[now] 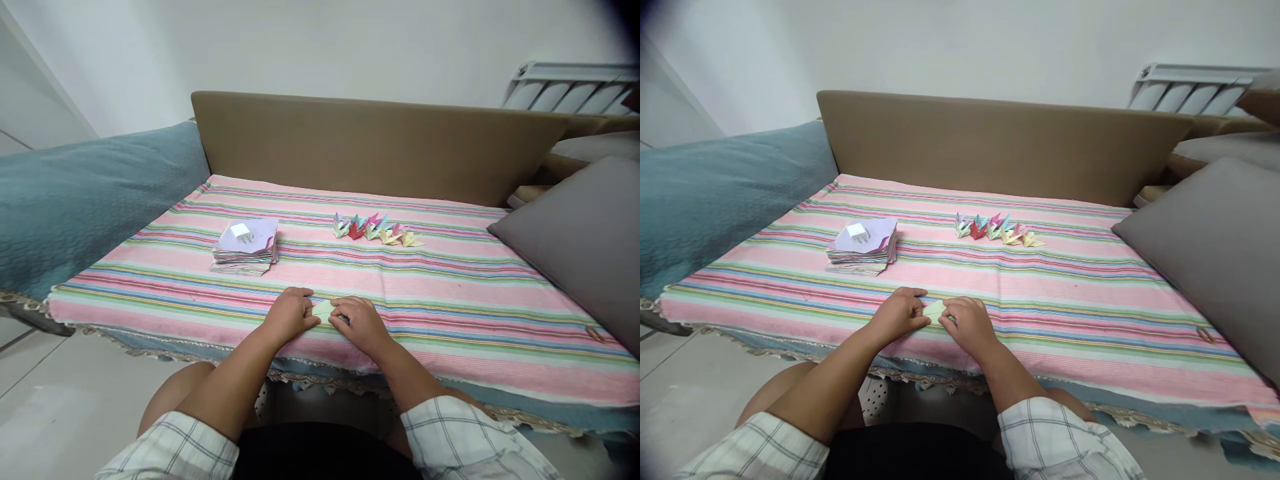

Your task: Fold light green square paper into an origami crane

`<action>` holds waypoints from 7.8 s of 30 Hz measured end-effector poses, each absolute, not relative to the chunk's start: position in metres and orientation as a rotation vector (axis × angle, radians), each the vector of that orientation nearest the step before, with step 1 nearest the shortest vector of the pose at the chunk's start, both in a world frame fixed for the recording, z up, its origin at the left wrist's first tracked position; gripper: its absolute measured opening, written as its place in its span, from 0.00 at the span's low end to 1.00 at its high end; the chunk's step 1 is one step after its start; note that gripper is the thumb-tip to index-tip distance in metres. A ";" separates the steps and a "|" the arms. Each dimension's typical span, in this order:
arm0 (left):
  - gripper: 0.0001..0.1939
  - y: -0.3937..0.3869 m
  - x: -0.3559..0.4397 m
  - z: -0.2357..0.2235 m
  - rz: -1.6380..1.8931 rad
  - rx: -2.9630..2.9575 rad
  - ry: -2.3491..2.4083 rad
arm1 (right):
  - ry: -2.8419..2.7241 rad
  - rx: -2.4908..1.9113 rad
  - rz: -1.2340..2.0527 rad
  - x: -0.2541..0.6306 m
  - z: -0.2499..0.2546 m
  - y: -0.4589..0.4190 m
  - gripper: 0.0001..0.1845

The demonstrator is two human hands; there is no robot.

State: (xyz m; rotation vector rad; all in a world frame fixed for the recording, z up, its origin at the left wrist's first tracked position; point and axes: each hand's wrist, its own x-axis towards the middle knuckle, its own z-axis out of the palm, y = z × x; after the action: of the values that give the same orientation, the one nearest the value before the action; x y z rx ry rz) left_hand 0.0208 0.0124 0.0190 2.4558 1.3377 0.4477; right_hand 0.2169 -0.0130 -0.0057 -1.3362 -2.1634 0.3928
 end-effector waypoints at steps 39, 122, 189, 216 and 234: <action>0.11 -0.003 0.012 0.016 0.507 2.291 1.553 | -2.397 -1.369 -0.062 0.211 -0.018 -0.020 0.18; 0.40 -0.038 0.023 -0.001 0.056 2.986 1.185 | -1.927 -1.476 0.622 0.249 -0.010 -0.001 0.09; 0.40 -0.039 0.029 -0.004 0.076 2.927 1.248 | -2.490 -1.331 0.188 0.211 -0.018 -0.028 0.40; 0.42 -0.039 0.028 -0.008 0.092 2.933 1.258 | -2.534 -1.416 0.083 0.236 -0.014 -0.043 0.36; 0.42 -0.038 0.028 -0.011 0.093 2.954 1.261 | -2.176 -1.809 -0.121 0.252 0.001 -0.039 0.25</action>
State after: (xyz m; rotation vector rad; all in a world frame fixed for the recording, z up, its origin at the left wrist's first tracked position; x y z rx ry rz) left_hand 0.0275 -0.0384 -0.0106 2.9543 1.2613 0.0930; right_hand 0.2523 -0.0389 0.0014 -1.8087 -2.1756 -0.1209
